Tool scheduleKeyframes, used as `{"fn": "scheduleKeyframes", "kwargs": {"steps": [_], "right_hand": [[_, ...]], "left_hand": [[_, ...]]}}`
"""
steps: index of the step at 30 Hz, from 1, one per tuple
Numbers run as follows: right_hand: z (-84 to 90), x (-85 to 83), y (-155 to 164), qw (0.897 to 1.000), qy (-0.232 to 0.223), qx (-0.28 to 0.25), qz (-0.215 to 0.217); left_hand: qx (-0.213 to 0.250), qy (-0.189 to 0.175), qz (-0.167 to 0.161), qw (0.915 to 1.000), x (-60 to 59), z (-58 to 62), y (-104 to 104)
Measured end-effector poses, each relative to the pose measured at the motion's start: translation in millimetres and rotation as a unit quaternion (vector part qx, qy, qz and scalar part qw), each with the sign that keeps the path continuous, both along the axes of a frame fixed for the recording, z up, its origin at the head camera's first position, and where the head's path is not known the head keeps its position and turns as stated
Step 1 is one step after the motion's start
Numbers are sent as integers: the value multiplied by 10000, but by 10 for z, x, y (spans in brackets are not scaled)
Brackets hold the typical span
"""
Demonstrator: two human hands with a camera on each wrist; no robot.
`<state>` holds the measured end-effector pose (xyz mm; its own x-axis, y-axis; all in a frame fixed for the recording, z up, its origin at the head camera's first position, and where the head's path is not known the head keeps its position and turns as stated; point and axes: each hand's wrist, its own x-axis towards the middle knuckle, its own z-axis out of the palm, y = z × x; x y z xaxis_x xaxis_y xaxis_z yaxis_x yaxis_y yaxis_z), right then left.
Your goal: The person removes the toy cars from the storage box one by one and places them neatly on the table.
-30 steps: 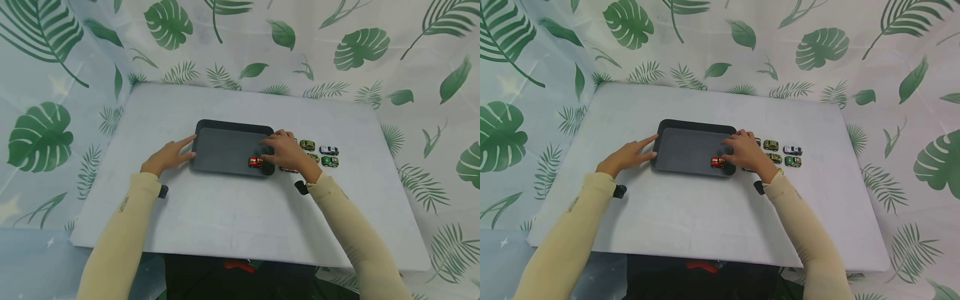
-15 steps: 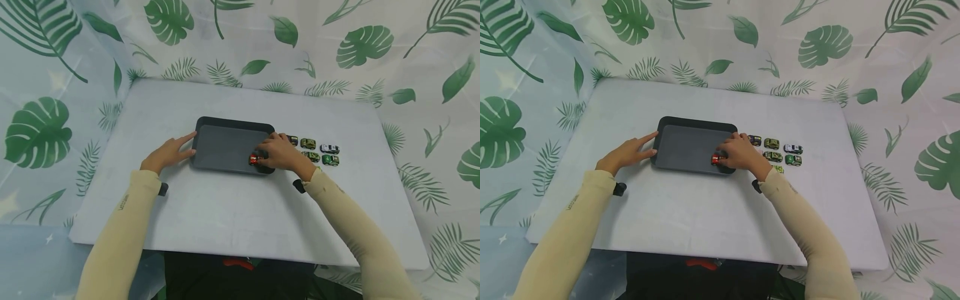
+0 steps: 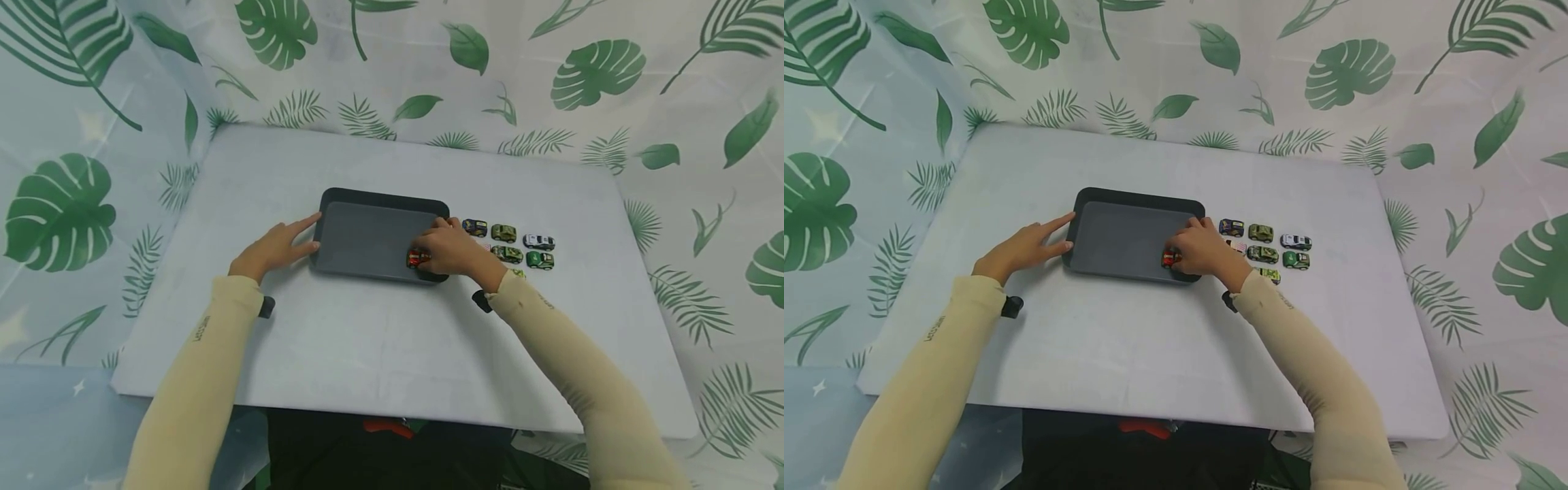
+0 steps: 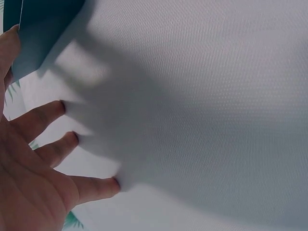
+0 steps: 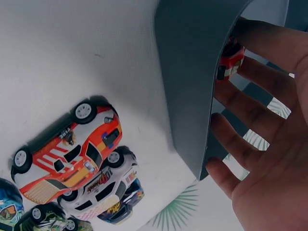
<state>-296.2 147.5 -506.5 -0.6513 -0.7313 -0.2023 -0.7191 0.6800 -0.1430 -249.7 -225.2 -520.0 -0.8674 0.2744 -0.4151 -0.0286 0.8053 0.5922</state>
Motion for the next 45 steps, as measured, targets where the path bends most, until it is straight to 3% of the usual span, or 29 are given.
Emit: {"fn": "scheduleKeyframes", "kwargs": {"steps": [14, 22, 32, 45], "right_hand": [[-25, 28, -42, 9997, 226, 132, 8], [49, 28, -39, 9996, 278, -15, 88], [145, 29, 30, 9989, 303, -316, -138], [249, 60, 200, 9978, 453, -307, -372]], "left_hand": [[-39, -25, 46, 10000, -18, 13, 19], [-22, -55, 13, 10000, 2, 23, 21], [-15, -123, 56, 9999, 34, 41, 17], [-80, -79, -1, 9999, 30, 42, 32]]}}
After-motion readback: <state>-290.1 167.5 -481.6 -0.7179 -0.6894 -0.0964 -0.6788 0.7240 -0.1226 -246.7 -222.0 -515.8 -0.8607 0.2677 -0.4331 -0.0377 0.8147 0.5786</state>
